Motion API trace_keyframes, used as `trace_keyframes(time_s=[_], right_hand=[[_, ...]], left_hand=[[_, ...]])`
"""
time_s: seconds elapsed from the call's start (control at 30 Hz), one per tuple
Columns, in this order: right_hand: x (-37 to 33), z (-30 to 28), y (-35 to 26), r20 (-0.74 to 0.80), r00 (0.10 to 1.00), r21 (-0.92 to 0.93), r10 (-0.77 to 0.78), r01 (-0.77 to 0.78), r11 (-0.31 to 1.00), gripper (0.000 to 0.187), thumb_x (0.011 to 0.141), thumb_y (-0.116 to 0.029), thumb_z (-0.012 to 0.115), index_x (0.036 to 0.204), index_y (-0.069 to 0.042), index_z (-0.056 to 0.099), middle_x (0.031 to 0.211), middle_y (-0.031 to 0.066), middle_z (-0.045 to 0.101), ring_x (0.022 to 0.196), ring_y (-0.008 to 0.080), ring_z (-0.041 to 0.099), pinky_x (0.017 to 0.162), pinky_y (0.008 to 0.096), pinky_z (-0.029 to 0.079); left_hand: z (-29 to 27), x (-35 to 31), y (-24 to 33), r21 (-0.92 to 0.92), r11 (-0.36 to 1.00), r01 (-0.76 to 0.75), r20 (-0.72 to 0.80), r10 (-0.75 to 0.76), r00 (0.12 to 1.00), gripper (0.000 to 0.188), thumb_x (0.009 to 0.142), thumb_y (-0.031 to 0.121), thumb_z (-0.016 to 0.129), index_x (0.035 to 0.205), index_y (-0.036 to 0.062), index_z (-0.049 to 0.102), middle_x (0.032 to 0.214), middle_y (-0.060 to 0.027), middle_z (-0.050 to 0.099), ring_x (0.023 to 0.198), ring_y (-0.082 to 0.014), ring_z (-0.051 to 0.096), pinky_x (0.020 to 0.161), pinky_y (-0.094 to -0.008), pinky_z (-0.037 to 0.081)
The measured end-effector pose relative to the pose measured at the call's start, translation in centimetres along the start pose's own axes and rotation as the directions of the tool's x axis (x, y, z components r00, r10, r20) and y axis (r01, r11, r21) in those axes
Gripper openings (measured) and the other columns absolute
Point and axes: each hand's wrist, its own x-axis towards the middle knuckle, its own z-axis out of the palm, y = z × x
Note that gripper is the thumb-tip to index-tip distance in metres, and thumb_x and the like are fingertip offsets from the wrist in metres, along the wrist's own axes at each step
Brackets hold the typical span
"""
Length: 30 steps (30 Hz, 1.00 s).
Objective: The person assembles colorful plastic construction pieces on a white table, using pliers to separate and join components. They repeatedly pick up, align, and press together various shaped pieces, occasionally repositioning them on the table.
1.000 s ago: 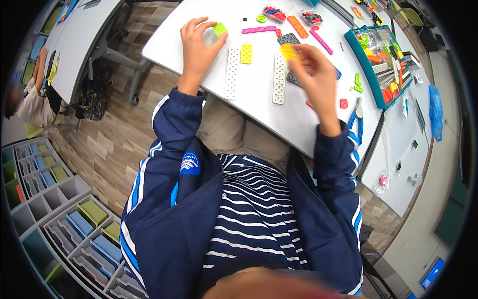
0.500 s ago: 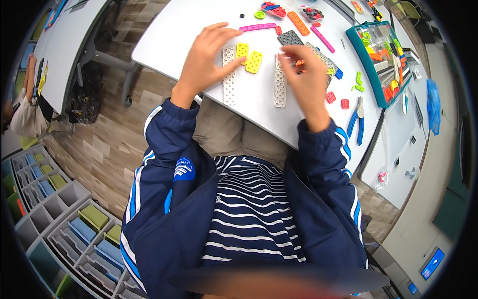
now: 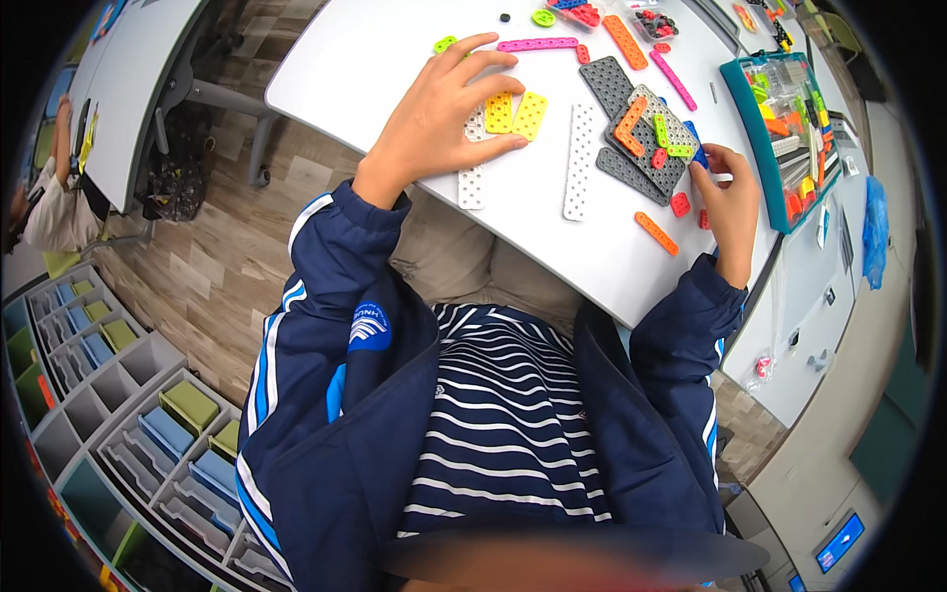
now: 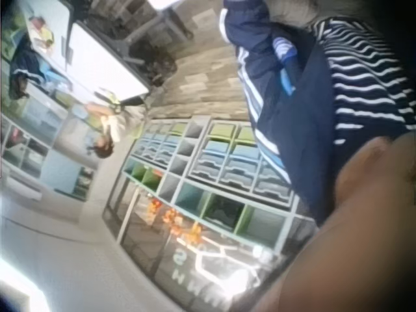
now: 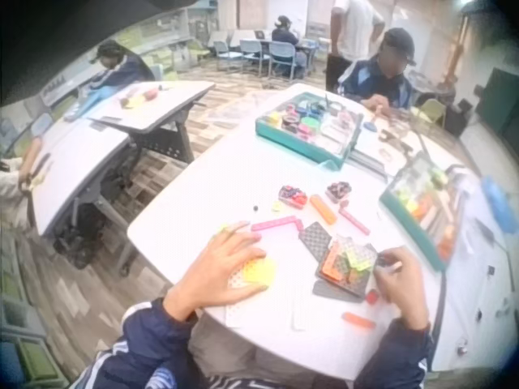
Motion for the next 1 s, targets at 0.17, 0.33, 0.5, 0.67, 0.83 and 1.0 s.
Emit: trace_keyframes(time_s=[0.17, 0.33, 0.5, 0.67, 0.83, 1.0], right_hand=[[-0.4, -1.3, -1.8, -0.186, 0.977, -0.075, 0.101, -0.116, 0.99, 0.032, 0.084, -0.017, 0.081, 0.113, -0.002, 0.076, 0.099, 0.01, 0.073, 0.091, 0.02, 0.068, 0.082, 0.0353, 0.054], [-1.6, -1.2, -6.9, -0.308, 0.951, 0.067, -0.026, 0.048, 0.997, 0.028, 0.087, -0.017, 0.082, 0.112, -0.007, 0.077, 0.096, 0.004, 0.074, 0.087, 0.0132, 0.066, 0.074, 0.0291, 0.046], [-2.4, 0.8, -10.9, -0.268, 0.956, 0.187, -0.116, 0.17, 0.968, 0.032, 0.085, -0.013, 0.081, 0.116, -0.005, 0.076, 0.093, 0.0033, 0.072, 0.084, 0.0127, 0.062, 0.073, 0.0291, 0.044], [-3.0, 2.8, -13.1, -0.153, 0.982, 0.258, -0.11, 0.148, 0.955, 0.035, 0.085, -0.012, 0.082, 0.118, -0.004, 0.074, 0.093, 0.0053, 0.07, 0.085, 0.0148, 0.062, 0.074, 0.0291, 0.046], [-3.6, 5.3, -15.6, -0.098, 0.968, 0.278, -0.23, 0.249, 0.928, 0.034, 0.083, -0.009, 0.081, 0.115, -0.004, 0.072, 0.092, 0.0087, 0.066, 0.084, 0.0226, 0.061, 0.078, 0.0355, 0.05], [-3.1, 7.4, -17.0, -0.08, 0.951, 0.229, -0.299, 0.31, 0.923, 0.035, 0.083, -0.013, 0.079, 0.115, -0.004, 0.069, 0.096, 0.0095, 0.061, 0.09, 0.028, 0.058, 0.08, 0.0408, 0.047]], left_hand=[[0.1, 0.1, 0.2, -0.012, 1.0, -0.003, -0.022, 0.003, 1.0, 0.049, 0.08, 0.04, 0.086, 0.122, 0.0164, 0.075, 0.147, -0.0068, 0.061, 0.15, -0.0341, 0.041, 0.121, -0.0534, 0.036], [0.3, 1.1, 0.6, 0.025, 0.998, -0.054, 0.007, 0.054, 0.999, 0.052, 0.081, 0.04, 0.085, 0.125, 0.0149, 0.073, 0.15, -0.0075, 0.058, 0.151, -0.0344, 0.04, 0.121, -0.0541, 0.035], [1.5, 2.5, 0.8, -0.005, 0.993, -0.122, -0.033, 0.122, 0.992, 0.049, 0.082, 0.042, 0.084, 0.117, 0.0098, 0.071, 0.147, -0.0111, 0.058, 0.149, -0.0356, 0.041, 0.123, -0.0543, 0.034], [1.5, 3.2, 1.6, -0.034, 0.993, -0.11, -0.081, 0.107, 0.991, 0.051, 0.081, 0.042, 0.085, 0.117, 0.0084, 0.071, 0.145, -0.0119, 0.058, 0.146, -0.0357, 0.042, 0.122, -0.0537, 0.034], [-1.2, 2.0, 1.9, -0.072, 0.993, 0.093, 0.042, -0.09, 0.995, 0.061, 0.075, 0.029, 0.091, 0.124, 0.0022, 0.067, 0.145, -0.0222, 0.056, 0.144, -0.0482, 0.041, 0.117, -0.0546, 0.037], [-1.6, 0.3, 1.1, -0.003, 0.993, 0.116, -0.032, -0.116, 0.993, 0.059, 0.074, 0.032, 0.091, 0.126, 0.0109, 0.073, 0.145, -0.0076, 0.062, 0.147, -0.0366, 0.043, 0.119, -0.05, 0.039]])
